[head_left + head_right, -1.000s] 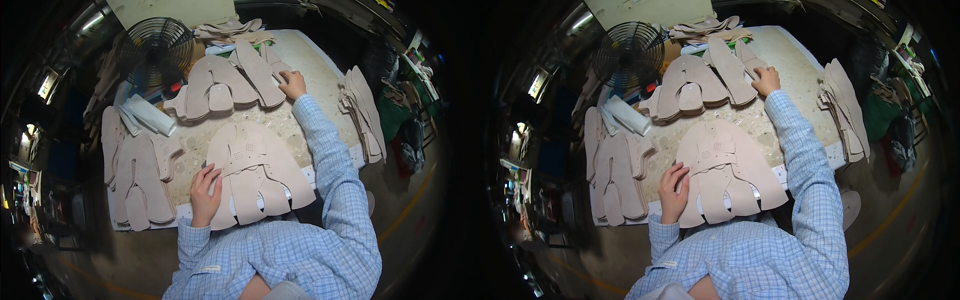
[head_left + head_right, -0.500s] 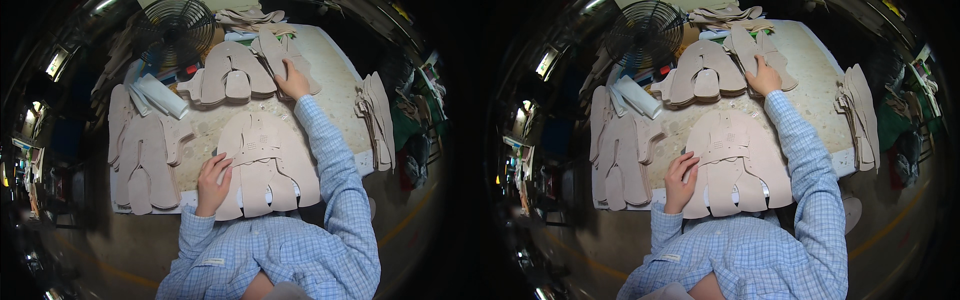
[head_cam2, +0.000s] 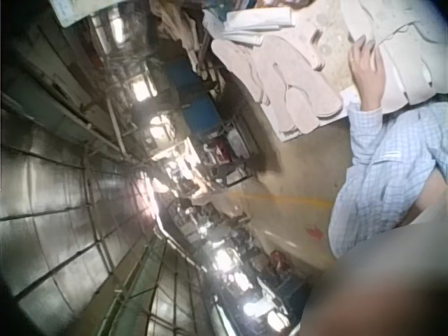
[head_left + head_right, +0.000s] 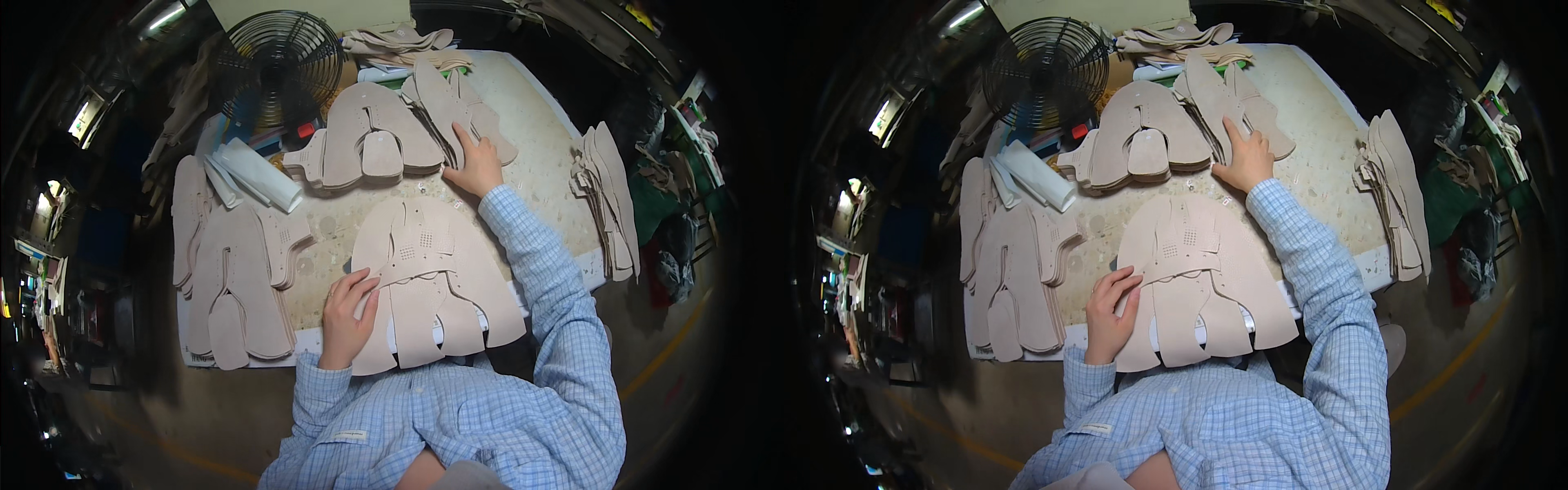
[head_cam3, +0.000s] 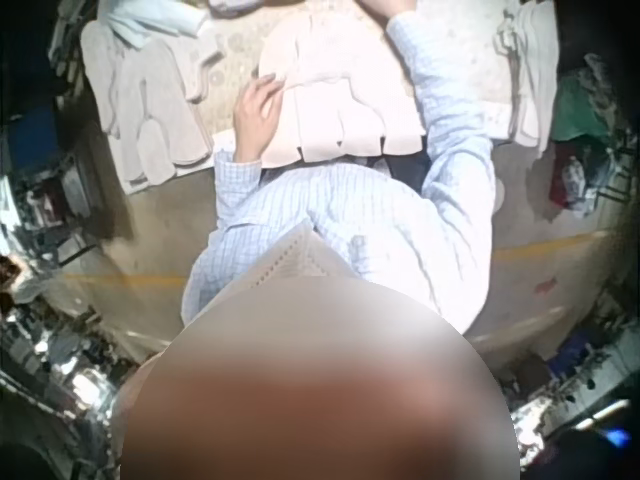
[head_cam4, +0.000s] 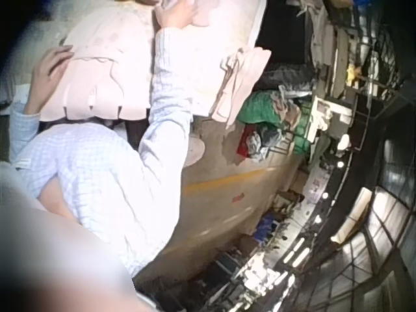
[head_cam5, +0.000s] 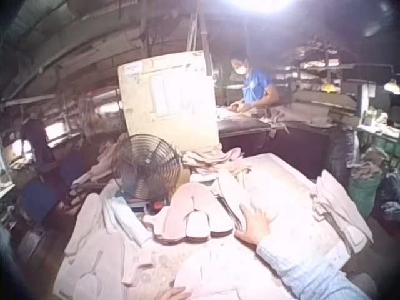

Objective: The person assembles beige shoe components by hand at a workbench. They pick up a main upper piece, align and attach smaller side and heel pieces, then stack the completed assembly with others. The process repeats with multiple units.

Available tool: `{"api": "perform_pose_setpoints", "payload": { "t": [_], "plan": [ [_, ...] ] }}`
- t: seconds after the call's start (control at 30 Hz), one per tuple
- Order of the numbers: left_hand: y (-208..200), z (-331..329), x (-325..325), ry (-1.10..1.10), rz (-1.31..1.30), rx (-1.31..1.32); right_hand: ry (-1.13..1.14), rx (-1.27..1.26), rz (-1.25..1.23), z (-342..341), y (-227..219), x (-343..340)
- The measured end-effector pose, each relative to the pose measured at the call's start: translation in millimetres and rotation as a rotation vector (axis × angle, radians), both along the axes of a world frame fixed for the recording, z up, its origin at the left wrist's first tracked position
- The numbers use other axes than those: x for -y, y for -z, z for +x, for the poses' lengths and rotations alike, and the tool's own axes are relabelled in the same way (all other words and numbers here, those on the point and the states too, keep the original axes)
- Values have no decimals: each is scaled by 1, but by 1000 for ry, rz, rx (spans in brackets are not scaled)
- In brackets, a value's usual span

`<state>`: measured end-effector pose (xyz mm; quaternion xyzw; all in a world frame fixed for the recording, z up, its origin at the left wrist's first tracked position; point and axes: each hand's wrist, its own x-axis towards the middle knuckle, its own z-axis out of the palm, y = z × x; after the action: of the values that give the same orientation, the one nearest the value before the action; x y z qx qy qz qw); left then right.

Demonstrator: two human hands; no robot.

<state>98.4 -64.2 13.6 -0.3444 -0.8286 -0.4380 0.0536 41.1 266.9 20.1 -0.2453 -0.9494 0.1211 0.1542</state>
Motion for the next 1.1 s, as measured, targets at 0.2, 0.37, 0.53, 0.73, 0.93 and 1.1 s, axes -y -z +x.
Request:
{"api": "perform_pose_setpoints", "payload": {
  "t": [0.2,0.37,0.53,0.73,0.93,1.1],
  "plan": [
    [-3,-1,-2,6,15,9,65,-104,74,1,14,17],
    [-2,-2,-2,-4,-5,-11,56,-135,56,-9,23,11],
    [-1,-3,-1,25,-36,-17,-53,-69,10,-10,14,-7],
    [-31,-4,11,116,-180,-31,-296,-88,142,29,-23,-7],
    [-32,-26,-20,100,-288,-61,-650,11,-46,58,-41,46],
    [-30,-33,-25,88,-291,73,-637,168,-106,77,-38,60]
  ]
}}
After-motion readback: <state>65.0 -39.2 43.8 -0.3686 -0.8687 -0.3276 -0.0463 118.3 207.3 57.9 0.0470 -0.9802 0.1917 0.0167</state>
